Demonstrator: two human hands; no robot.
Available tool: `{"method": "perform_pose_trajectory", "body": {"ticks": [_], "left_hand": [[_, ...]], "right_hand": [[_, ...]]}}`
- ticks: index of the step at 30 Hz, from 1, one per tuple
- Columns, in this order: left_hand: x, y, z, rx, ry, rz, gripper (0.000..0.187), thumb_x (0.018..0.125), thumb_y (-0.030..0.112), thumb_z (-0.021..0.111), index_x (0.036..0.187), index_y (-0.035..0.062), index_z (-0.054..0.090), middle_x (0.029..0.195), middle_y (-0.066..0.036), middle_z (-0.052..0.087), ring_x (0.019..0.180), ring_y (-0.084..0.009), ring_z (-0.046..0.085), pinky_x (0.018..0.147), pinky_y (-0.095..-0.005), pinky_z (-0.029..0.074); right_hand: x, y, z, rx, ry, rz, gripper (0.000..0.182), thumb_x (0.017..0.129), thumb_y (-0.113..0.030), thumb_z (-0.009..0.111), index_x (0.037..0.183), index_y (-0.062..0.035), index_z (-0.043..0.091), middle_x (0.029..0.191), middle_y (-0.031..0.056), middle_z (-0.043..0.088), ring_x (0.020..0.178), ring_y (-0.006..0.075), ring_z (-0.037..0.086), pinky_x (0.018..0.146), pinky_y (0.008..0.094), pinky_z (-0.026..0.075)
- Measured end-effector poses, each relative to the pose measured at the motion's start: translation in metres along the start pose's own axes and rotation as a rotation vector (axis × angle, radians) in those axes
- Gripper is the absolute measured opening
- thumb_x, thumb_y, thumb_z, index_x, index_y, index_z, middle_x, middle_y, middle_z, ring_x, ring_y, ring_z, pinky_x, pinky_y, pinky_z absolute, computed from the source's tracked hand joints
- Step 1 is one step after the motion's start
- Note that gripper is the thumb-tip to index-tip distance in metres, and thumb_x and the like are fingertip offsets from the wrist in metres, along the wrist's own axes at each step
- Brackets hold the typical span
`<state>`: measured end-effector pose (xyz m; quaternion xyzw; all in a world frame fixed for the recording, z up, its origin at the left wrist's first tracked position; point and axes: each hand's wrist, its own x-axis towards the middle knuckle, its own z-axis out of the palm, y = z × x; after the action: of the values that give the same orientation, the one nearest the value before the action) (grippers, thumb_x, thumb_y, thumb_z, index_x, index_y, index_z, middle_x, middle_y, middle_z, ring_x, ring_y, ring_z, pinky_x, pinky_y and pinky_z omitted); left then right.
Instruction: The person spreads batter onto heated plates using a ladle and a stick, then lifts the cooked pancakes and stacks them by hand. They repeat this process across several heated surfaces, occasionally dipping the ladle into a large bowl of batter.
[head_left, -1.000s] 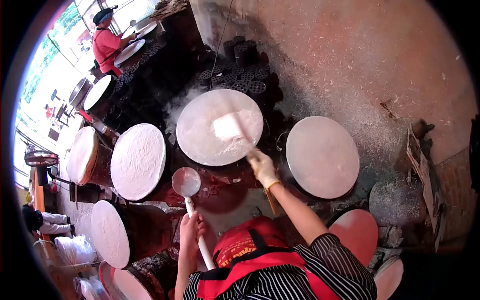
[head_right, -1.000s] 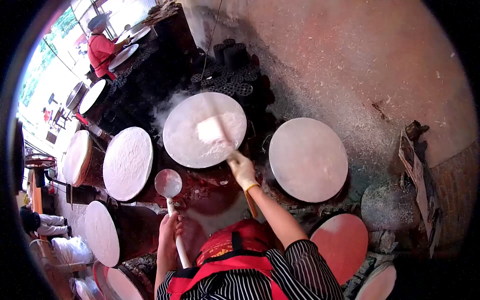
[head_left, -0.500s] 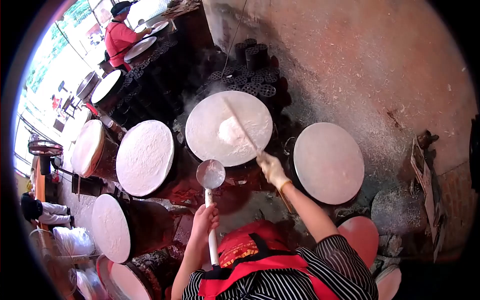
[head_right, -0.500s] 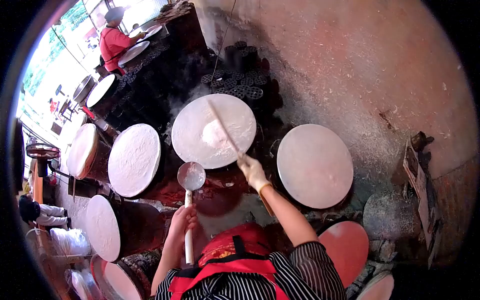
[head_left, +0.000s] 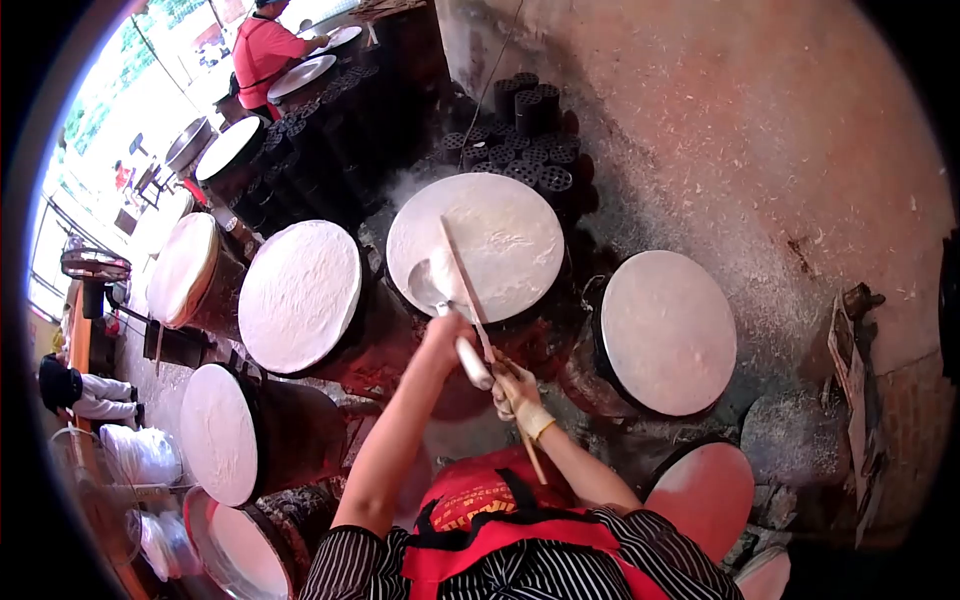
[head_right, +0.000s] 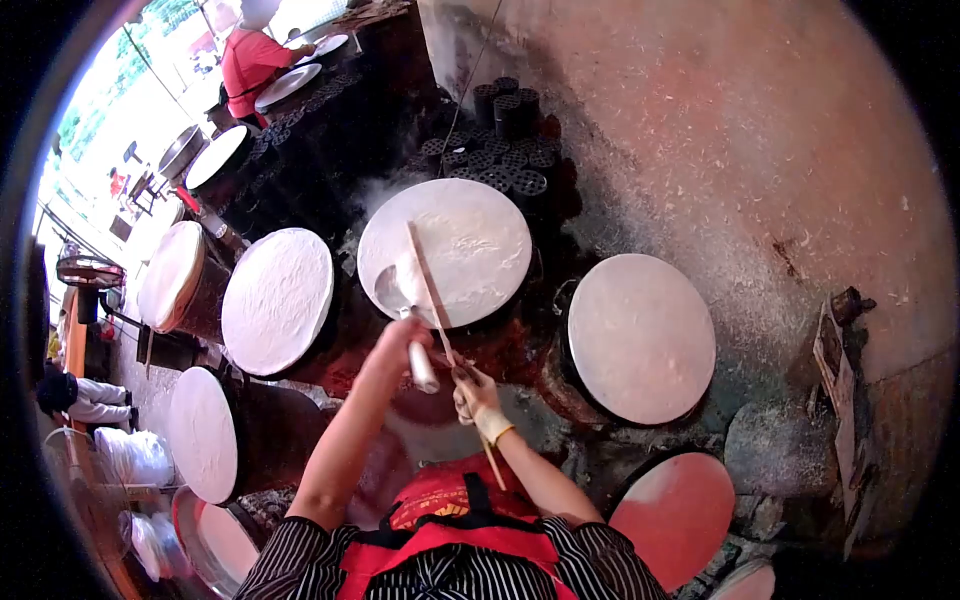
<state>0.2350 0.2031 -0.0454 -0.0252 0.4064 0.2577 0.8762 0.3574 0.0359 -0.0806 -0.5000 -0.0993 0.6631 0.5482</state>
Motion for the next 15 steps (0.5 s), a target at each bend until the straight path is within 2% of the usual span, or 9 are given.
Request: {"method": "perform_pose_trajectory", "body": {"ticks": [1,2,4,6,8,10,12,13,15], "left_hand": [[-0.007,0.018,-0.008,-0.313,-0.137,-0.223,0.012,0.090,0.010,0.047,0.082,0.0028,0.041,0.062,0.000,0.042,0.042,-0.0068,0.035,0.037,-0.0202,0.032],[-0.037,0.025,-0.015,-0.210,-0.382,-0.157,0.012,0.094,0.011,0.045,0.089,0.0011,0.042,0.065,0.001,0.042,0.042,-0.0036,0.035,0.035,-0.0171,0.030],[-0.109,0.029,-0.008,-0.035,-0.305,-0.087,0.012,0.096,0.011,0.043,0.093,-0.0005,0.044,0.065,0.001,0.041,0.043,-0.0026,0.033,0.033,-0.0151,0.029],[-0.137,0.030,-0.018,-0.031,-0.232,-0.114,0.012,0.095,0.013,0.044,0.093,0.0014,0.044,0.066,0.001,0.040,0.044,-0.0029,0.033,0.031,-0.0146,0.026],[-0.153,0.031,-0.036,-0.030,-0.173,-0.150,0.012,0.095,0.014,0.045,0.094,0.0021,0.045,0.066,0.002,0.039,0.044,-0.0028,0.032,0.030,-0.0143,0.025],[-0.165,0.039,-0.058,-0.019,-0.129,-0.190,0.012,0.095,0.013,0.044,0.094,0.0014,0.046,0.066,0.002,0.038,0.045,-0.0025,0.031,0.031,-0.0140,0.025],[-0.175,0.035,-0.098,0.026,-0.077,-0.153,0.013,0.094,0.011,0.046,0.101,0.0005,0.046,0.069,-0.001,0.042,0.045,-0.0025,0.032,0.032,-0.0139,0.027],[-0.188,0.029,-0.112,0.015,-0.018,-0.127,0.012,0.094,0.010,0.045,0.101,0.0004,0.047,0.069,-0.001,0.043,0.045,-0.0025,0.032,0.032,-0.0138,0.027],[-0.218,0.019,-0.144,-0.004,0.039,-0.075,0.009,0.093,0.009,0.046,0.095,0.0009,0.046,0.068,0.000,0.042,0.045,-0.0025,0.033,0.032,-0.0140,0.026]], "right_hand": [[-0.001,-0.011,0.004,-0.009,-0.034,0.043,0.029,0.090,-0.029,0.059,0.119,-0.0266,0.058,0.050,-0.0030,0.041,0.032,0.0097,0.032,0.030,0.0265,0.025],[-0.006,-0.028,0.008,-0.182,0.012,-0.005,0.030,0.091,-0.032,0.058,0.121,-0.0281,0.057,0.049,-0.0035,0.041,0.032,0.0100,0.032,0.030,0.0267,0.023],[0.009,-0.060,-0.009,0.090,0.075,-0.059,0.030,0.092,-0.035,0.056,0.121,-0.0258,0.057,0.049,-0.0045,0.037,0.032,0.0101,0.031,0.029,0.0272,0.024],[0.015,-0.070,-0.008,-0.101,0.430,-0.308,0.028,0.093,-0.037,0.054,0.116,-0.0225,0.061,0.049,-0.0050,0.034,0.031,0.0085,0.028,0.028,0.0276,0.022],[0.022,-0.027,-0.026,-0.829,0.419,-0.724,0.035,0.093,-0.037,0.054,0.118,-0.0132,0.061,0.070,0.0094,0.063,0.060,0.0209,0.061,0.061,0.0350,0.051],[-0.032,-0.016,0.016,-1.030,0.294,-0.476,0.038,0.091,-0.032,0.056,0.124,-0.0120,0.055,0.094,0.0226,0.065,0.088,0.0224,0.064,0.081,0.0337,0.048],[-0.038,0.010,0.014,-1.229,0.141,-0.610,0.040,0.089,-0.026,0.058,0.127,-0.0140,0.053,0.100,0.0278,0.060,0.092,0.0175,0.063,0.079,0.0323,0.048],[-0.047,-0.002,0.021,-1.191,0.157,-0.437,0.040,0.090,-0.025,0.057,0.127,-0.0112,0.053,0.107,0.0234,0.062,0.096,0.0174,0.062,0.081,0.0320,0.047],[-0.031,0.005,0.001,-0.910,0.376,-0.580,0.043,0.092,-0.025,0.056,0.129,-0.0021,0.050,0.118,0.0161,0.061,0.104,0.0173,0.059,0.087,0.0295,0.045]]}}
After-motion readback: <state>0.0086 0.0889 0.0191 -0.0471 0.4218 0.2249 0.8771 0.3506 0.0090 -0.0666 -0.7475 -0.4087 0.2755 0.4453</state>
